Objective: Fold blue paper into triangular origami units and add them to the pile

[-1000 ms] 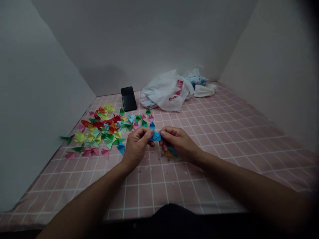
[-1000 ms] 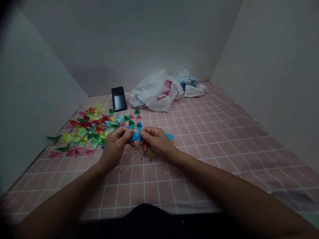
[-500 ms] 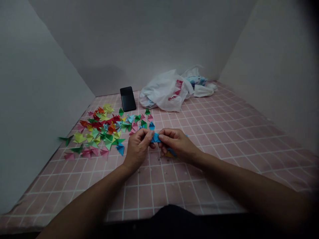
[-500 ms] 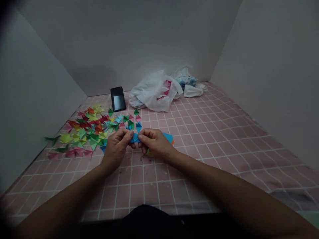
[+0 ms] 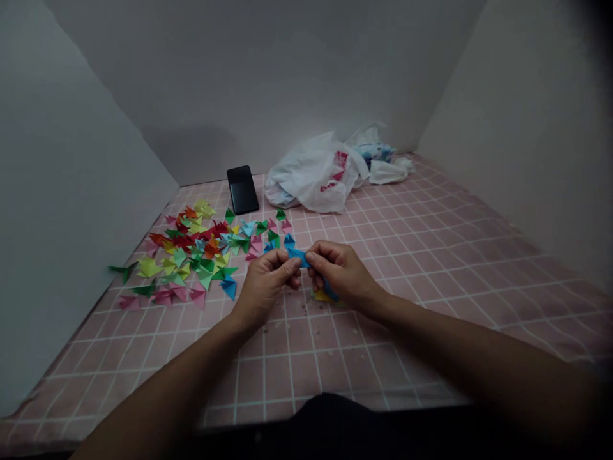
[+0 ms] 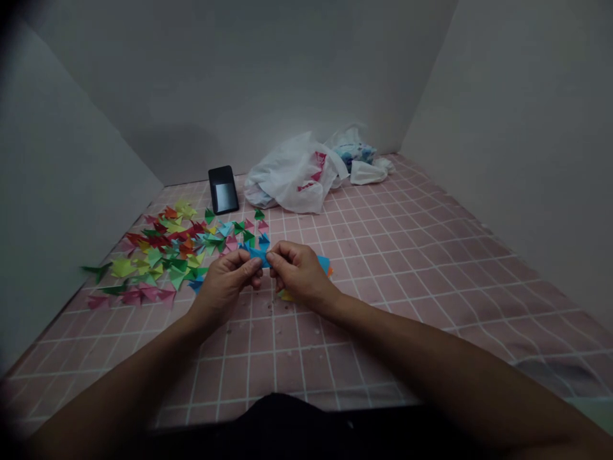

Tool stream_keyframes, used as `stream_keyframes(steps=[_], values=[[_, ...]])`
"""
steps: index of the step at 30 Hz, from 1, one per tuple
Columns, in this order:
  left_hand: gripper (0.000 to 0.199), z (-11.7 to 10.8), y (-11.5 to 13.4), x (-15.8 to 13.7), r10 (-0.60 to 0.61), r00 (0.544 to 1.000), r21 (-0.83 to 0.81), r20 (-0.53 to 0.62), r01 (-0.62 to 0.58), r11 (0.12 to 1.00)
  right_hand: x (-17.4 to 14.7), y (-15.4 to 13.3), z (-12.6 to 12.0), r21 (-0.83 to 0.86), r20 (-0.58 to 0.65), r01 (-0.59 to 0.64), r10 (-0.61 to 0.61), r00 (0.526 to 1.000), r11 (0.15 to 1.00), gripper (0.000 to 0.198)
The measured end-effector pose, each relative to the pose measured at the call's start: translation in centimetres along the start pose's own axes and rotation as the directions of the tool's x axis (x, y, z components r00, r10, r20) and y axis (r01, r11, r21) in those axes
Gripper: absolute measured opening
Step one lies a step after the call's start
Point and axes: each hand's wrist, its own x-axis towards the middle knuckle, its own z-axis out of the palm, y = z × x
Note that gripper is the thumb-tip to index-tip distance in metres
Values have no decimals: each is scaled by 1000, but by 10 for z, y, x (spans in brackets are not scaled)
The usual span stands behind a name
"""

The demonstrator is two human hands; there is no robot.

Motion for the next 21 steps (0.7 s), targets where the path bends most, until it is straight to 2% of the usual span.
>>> stream_keyframes(steps=[9, 21], values=[[23, -2, -1, 1, 3, 1000, 6, -8, -3, 1000, 2, 1, -3, 99, 75, -45, 37, 996, 994, 31], [23, 0, 3, 0, 56, 998, 114, -6, -55, 992, 0, -2, 0, -24, 17, -8, 9, 1000, 1000, 30]])
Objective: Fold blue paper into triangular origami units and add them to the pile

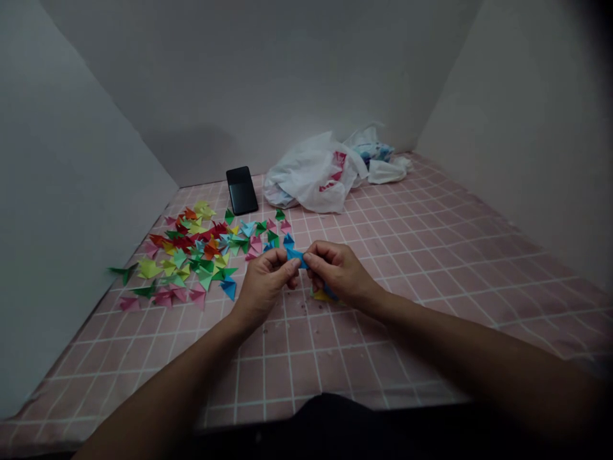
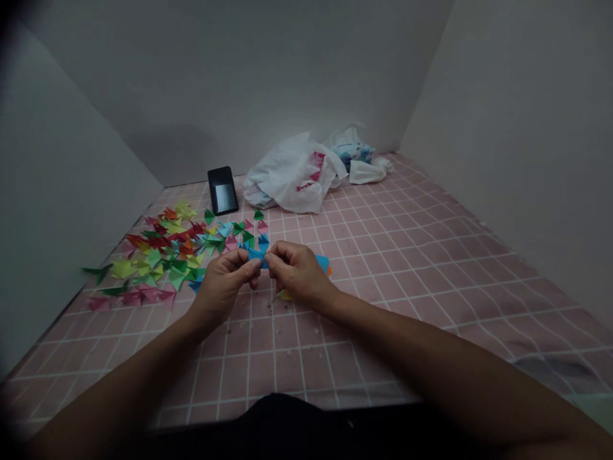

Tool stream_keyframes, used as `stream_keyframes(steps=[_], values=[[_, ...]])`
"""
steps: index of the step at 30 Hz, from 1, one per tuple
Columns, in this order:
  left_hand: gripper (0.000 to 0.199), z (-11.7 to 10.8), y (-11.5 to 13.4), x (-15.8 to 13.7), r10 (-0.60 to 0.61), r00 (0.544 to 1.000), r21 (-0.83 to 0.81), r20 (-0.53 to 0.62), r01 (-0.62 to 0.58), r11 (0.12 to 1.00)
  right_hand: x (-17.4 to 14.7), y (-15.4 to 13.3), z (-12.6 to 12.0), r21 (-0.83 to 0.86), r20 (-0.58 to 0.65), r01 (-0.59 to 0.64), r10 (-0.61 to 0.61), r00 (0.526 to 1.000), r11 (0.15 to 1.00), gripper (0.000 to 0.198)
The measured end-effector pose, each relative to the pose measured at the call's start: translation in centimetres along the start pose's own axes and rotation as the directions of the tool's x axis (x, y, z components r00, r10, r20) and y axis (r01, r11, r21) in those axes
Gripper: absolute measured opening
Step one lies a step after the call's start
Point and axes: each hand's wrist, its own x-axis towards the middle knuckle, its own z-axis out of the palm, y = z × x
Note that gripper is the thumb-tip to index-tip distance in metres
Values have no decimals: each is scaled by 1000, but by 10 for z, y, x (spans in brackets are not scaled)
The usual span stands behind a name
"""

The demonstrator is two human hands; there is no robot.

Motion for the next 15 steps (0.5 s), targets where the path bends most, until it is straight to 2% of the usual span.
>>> stream_keyframes(steps=[6, 11, 15], values=[[23, 1, 1, -1, 29, 1000, 26, 2, -29, 999, -2, 3, 2, -51, -49, 49, -51, 997, 998, 32], [22, -1, -2, 2, -1, 1000, -40, 5, 2, 999, 2, 4, -1, 68, 44, 4, -7, 999, 998, 28], [24, -3, -2, 4, -7, 999, -50, 33, 9, 999, 3, 3, -3, 107, 64, -4, -3, 998, 994, 25]])
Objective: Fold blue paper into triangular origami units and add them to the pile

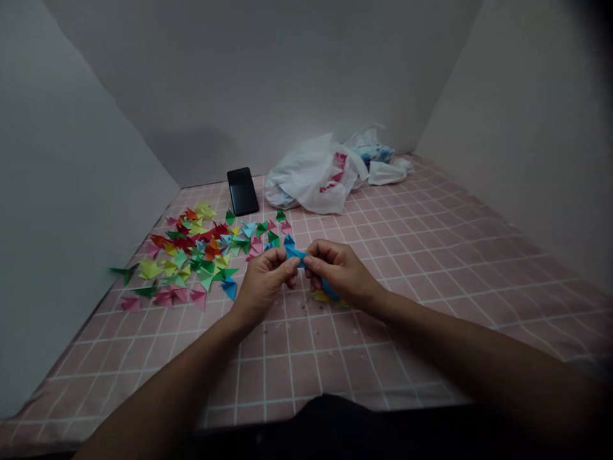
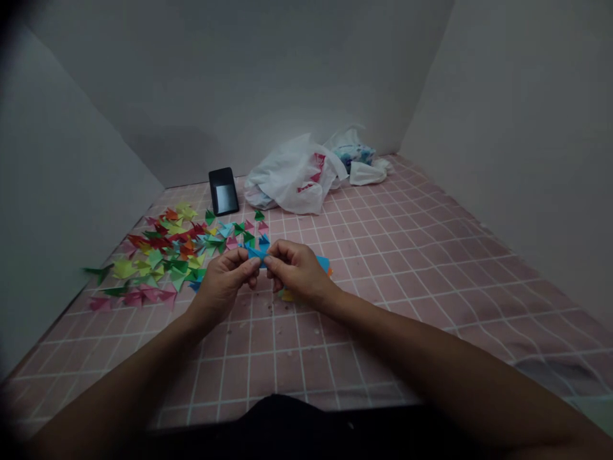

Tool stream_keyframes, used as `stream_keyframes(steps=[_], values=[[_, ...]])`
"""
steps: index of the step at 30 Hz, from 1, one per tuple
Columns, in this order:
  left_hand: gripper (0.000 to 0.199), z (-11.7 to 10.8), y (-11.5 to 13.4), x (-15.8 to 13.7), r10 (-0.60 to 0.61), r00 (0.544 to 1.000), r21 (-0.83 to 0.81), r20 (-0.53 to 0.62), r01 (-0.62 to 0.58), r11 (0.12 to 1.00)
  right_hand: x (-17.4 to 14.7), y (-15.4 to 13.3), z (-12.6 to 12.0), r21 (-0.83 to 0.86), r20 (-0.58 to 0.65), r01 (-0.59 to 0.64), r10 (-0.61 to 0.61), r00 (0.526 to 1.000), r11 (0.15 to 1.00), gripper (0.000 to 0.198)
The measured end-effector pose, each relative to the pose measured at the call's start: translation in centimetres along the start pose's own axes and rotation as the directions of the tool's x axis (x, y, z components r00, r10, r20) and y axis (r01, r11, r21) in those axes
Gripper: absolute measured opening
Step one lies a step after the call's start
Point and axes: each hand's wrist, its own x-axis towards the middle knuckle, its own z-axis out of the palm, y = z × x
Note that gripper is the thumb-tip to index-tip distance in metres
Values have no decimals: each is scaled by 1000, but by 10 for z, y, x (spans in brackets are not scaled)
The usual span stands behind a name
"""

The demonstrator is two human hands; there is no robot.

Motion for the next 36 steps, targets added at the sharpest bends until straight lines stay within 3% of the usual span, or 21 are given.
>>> stream_keyframes(steps=[7, 13, 17, 23, 30, 33, 36], values=[[25, 0, 1, -1, 27, 999, 84, 20, -29, 996, -3, -2, 4, -32, -55, -20, 18, 998, 999, 25], [20, 0, -1, -2, 47, 998, 91, 41, -51, 995, -1, -1, 4, -15, -19, -41, 41, 999, 999, 20], [28, -1, 1, -4, 81, 997, 195, 8, -81, 978, -1, -3, 4, -29, -4, -58, 58, 998, 998, 20], [37, -4, -1, -3, 121, 993, 247, -8, -115, 962, -1, 0, 3, 109, 62, -108, 101, 993, 988, 23], [31, -7, -5, 0, 113, 993, 41, -31, -111, 993, 2, -1, -1, 258, 44, -117, 110, 993, 959, 28], [25, -9, -5, 3, 185, 982, 15, -23, -185, 983, 3, -5, -5, 367, 122, -216, 183, 976, 905, 26], [24, -10, -1, 5, 270, 960, 123, 80, -278, 953, 4, -6, -10, 457, 254, -346, 252, 934, 819, 21]])
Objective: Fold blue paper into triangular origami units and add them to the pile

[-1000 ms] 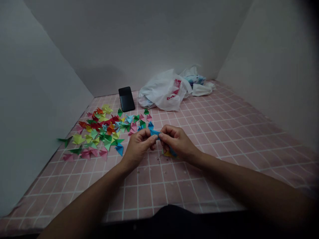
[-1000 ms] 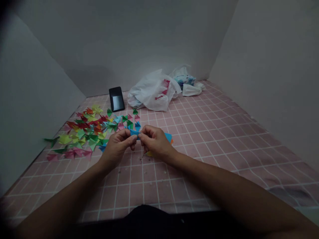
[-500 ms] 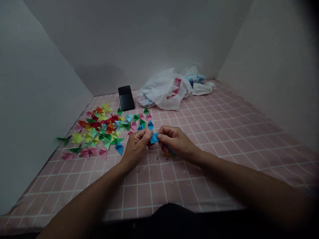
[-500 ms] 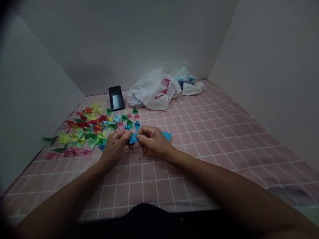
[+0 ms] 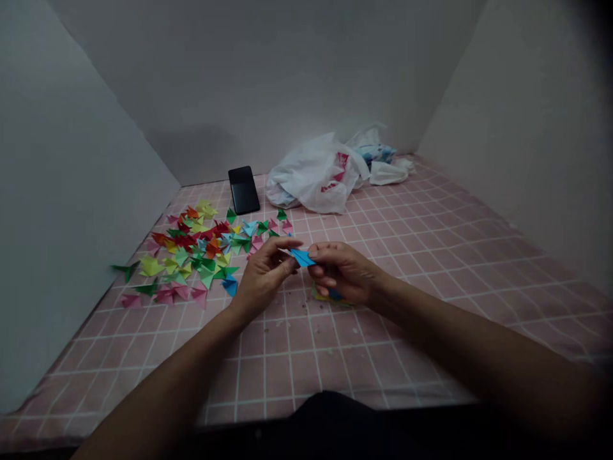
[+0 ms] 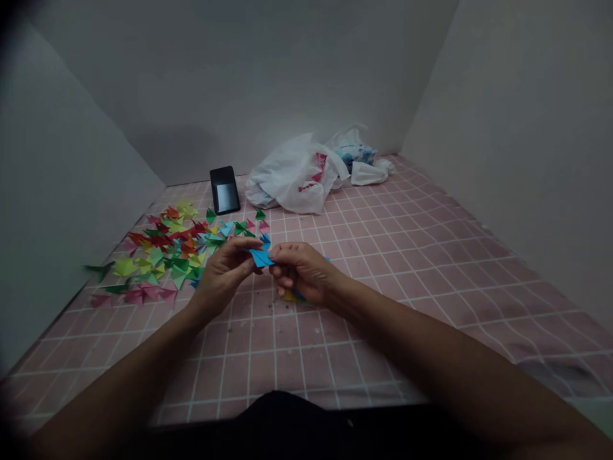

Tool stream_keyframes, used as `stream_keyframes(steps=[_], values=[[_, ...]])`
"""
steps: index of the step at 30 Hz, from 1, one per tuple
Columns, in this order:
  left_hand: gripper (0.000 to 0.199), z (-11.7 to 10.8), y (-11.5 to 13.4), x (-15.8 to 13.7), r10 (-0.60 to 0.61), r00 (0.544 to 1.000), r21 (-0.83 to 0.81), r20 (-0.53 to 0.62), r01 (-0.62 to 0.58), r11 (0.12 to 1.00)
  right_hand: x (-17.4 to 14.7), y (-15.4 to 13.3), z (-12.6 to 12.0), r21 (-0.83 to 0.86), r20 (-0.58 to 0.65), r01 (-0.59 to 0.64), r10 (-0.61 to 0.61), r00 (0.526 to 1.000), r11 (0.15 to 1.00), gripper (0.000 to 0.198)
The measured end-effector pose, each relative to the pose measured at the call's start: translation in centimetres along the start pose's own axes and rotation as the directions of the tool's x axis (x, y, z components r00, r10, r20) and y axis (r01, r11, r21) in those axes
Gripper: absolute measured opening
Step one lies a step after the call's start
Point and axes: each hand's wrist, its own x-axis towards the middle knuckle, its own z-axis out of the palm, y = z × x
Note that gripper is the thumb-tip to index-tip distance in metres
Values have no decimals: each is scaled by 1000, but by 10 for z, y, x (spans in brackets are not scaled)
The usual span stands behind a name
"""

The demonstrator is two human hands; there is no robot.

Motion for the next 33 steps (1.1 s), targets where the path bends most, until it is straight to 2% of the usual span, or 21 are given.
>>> stream_keyframes(steps=[3, 5, 7, 11, 15, 20, 26, 33], values=[[9, 0, 4, 1, 97, 995, 100, 29, -100, 990, 1, 1, -3, 38, 78, -96, 93, 993, 995, 19], [3, 0, 6, 0, 92, 996, 99, -4, -91, 991, 1, 4, -4, 1, 97, -103, 103, 990, 995, 20], [5, 1, 7, -1, 3, 999, 53, -44, 0, 999, 2, 7, -3, -59, 56, -46, 50, 997, 997, 24], [15, 3, 7, -3, -206, 974, -83, -93, 199, 977, 4, 9, 0, -252, -74, 136, -159, 984, 958, 28], [19, 6, 6, -4, -299, 953, -165, -54, 287, 944, 3, 8, 2, -416, -41, 216, -256, 966, 883, 23], [24, 7, 6, -5, -322, 946, -237, -27, 307, 922, 1, 7, 2, -397, -87, 217, -272, 958, 892, 19], [20, 8, 7, -6, -299, 952, -209, -72, 278, 937, 0, 6, 2, -380, -82, 206, -254, 964, 902, 20], [21, 11, 11, -7, -285, 955, -186, -82, 267, 946, 1, 8, 5, -376, -85, 273, -327, 941, 885, 16]])
